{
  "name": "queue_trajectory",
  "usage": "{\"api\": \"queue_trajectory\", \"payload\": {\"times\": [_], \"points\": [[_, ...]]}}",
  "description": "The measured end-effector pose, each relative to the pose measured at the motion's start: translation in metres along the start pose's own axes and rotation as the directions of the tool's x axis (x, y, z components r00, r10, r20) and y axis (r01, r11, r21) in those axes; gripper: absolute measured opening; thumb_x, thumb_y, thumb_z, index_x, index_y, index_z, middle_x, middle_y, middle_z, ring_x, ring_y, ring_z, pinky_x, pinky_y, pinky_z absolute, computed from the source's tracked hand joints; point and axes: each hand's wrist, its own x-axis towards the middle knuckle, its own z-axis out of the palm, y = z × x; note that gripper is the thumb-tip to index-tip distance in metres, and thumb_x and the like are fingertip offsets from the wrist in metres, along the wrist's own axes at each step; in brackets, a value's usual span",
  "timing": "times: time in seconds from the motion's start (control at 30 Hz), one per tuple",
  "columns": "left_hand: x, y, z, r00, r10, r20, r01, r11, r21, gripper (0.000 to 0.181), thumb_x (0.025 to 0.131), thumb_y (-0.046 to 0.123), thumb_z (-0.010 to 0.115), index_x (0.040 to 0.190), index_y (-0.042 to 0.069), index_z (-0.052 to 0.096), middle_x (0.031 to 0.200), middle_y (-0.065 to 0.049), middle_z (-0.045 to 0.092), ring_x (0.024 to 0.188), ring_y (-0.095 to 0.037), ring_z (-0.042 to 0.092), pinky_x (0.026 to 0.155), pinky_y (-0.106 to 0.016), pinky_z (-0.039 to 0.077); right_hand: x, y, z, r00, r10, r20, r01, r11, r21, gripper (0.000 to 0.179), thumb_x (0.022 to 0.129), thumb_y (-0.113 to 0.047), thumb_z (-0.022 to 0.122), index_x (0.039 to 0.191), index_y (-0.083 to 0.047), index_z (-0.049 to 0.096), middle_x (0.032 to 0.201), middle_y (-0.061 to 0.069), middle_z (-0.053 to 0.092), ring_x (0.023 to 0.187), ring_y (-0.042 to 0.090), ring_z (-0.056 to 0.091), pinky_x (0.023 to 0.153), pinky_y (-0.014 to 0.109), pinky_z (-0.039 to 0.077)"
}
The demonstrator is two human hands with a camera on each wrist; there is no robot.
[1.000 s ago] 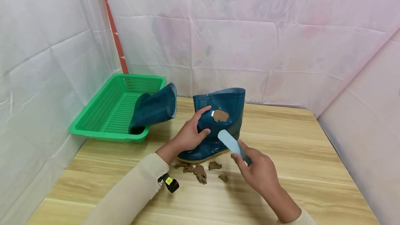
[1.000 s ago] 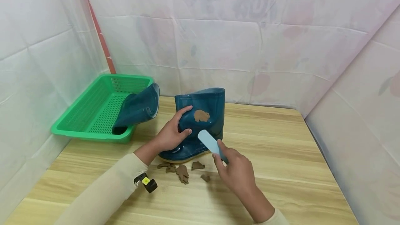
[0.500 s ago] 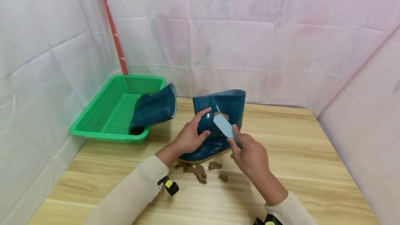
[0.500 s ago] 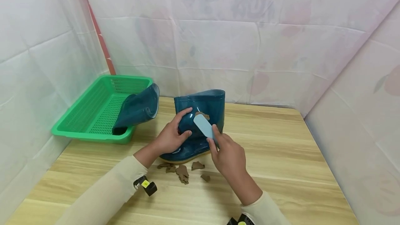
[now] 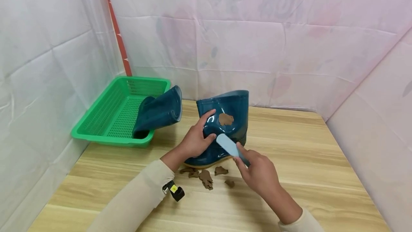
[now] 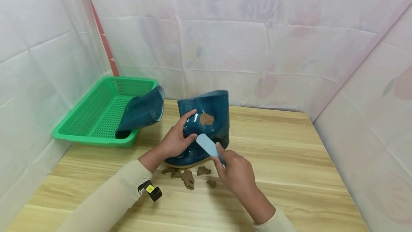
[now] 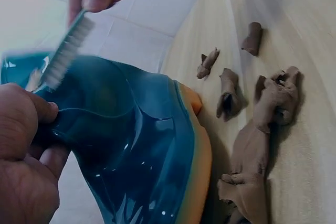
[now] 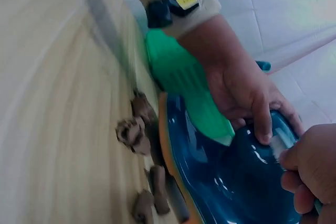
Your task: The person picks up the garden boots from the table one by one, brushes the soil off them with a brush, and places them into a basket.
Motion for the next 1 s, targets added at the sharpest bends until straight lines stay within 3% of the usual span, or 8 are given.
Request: {"api": "queue_trajectory", "payload": {"times": [0.07,0.17,0.3,0.4,0.53,0.63,0.83,1.0], "points": [[0.0,0.0,0.0,1.0,-0.008,-0.017,0.008,1.0,0.003,0.083,0.101,0.014,0.067,0.162,0.043,0.019,0.098,-0.014,0.07,0.058,-0.012,0.053,0.07,-0.037,0.052,0.002,-0.002,-0.001,1.0,0.003,0.003,-0.003,1.0,0.027,0.049,0.089,-0.013,0.082,0.134,0.0,0.067,0.085,0.01,0.073,0.052,0.003,0.042,0.044,0.022,0.032],[0.0,0.0,-0.001,1.0,-0.006,-0.003,0.006,1.0,-0.004,0.082,0.102,0.013,0.066,0.162,0.043,0.018,0.062,-0.012,0.05,0.04,-0.019,0.033,0.051,-0.037,0.041,0.011,-0.004,-0.004,0.998,-0.007,-0.067,0.009,0.999,0.033,0.051,0.088,-0.011,0.082,0.135,0.001,0.066,0.084,0.012,0.072,0.052,0.006,0.045,0.043,0.023,0.033],[-0.002,0.0,0.0,1.0,0.012,-0.008,-0.012,1.0,0.023,0.082,0.102,0.014,0.067,0.162,0.041,0.02,0.096,-0.011,0.068,0.062,-0.018,0.06,0.07,-0.039,0.055,0.023,-0.004,-0.004,0.991,-0.015,-0.135,0.014,1.0,-0.01,0.053,0.088,-0.011,0.082,0.137,0.0,0.064,0.083,0.015,0.071,0.05,0.009,0.047,0.042,0.025,0.033],[-0.003,0.0,0.001,1.0,0.021,-0.003,-0.021,1.0,0.017,0.082,0.101,0.013,0.068,0.162,0.041,0.021,0.103,-0.012,0.069,0.063,-0.016,0.059,0.078,-0.041,0.056,0.025,-0.003,0.0,0.994,0.0,-0.113,-0.003,1.0,-0.028,0.054,0.09,-0.013,0.081,0.139,-0.001,0.063,0.086,0.016,0.072,0.05,0.009,0.046,0.042,0.026,0.033],[-0.003,0.0,0.001,1.0,0.018,0.022,-0.018,1.0,-0.016,0.081,0.102,0.013,0.066,0.161,0.044,0.02,0.057,-0.003,0.044,0.038,-0.016,0.035,0.05,-0.032,0.042,0.02,-0.001,0.005,0.997,0.027,-0.071,-0.029,0.999,-0.02,0.052,0.091,-0.015,0.08,0.139,-0.001,0.063,0.085,0.013,0.072,0.048,0.006,0.038,0.041,0.025,0.031],[-0.003,0.001,0.001,1.0,0.013,0.025,-0.013,1.0,-0.021,0.08,0.102,0.013,0.065,0.161,0.045,0.02,0.053,0.003,0.036,0.037,-0.016,0.037,0.044,-0.029,0.037,0.015,0.0,0.006,0.998,0.031,-0.058,-0.031,0.999,-0.013,0.052,0.091,-0.015,0.08,0.138,0.0,0.063,0.081,0.01,0.07,0.048,0.005,0.034,0.041,0.024,0.03],[-0.004,0.001,0.002,0.999,0.015,0.036,-0.014,1.0,-0.005,0.081,0.102,0.011,0.066,0.161,0.044,0.022,0.059,-0.001,0.044,0.037,-0.014,0.038,0.045,-0.027,0.038,0.004,0.0,0.006,0.998,0.025,-0.057,-0.026,1.0,-0.004,0.05,0.089,-0.013,0.081,0.135,0.0,0.066,0.077,0.007,0.068,0.05,0.005,0.036,0.043,0.023,0.03],[-0.003,-0.001,0.003,1.0,0.01,0.006,-0.009,1.0,-0.018,0.081,0.101,0.011,0.067,0.163,0.039,0.022,0.099,-0.009,0.067,0.038,-0.012,0.034,0.052,-0.028,0.044,-0.004,-0.002,0.004,1.0,0.027,-0.015,-0.027,1.0,0.013,0.049,0.089,-0.013,0.082,0.134,-0.001,0.067,0.087,0.009,0.073,0.054,0.005,0.043,0.046,0.023,0.033]]}}
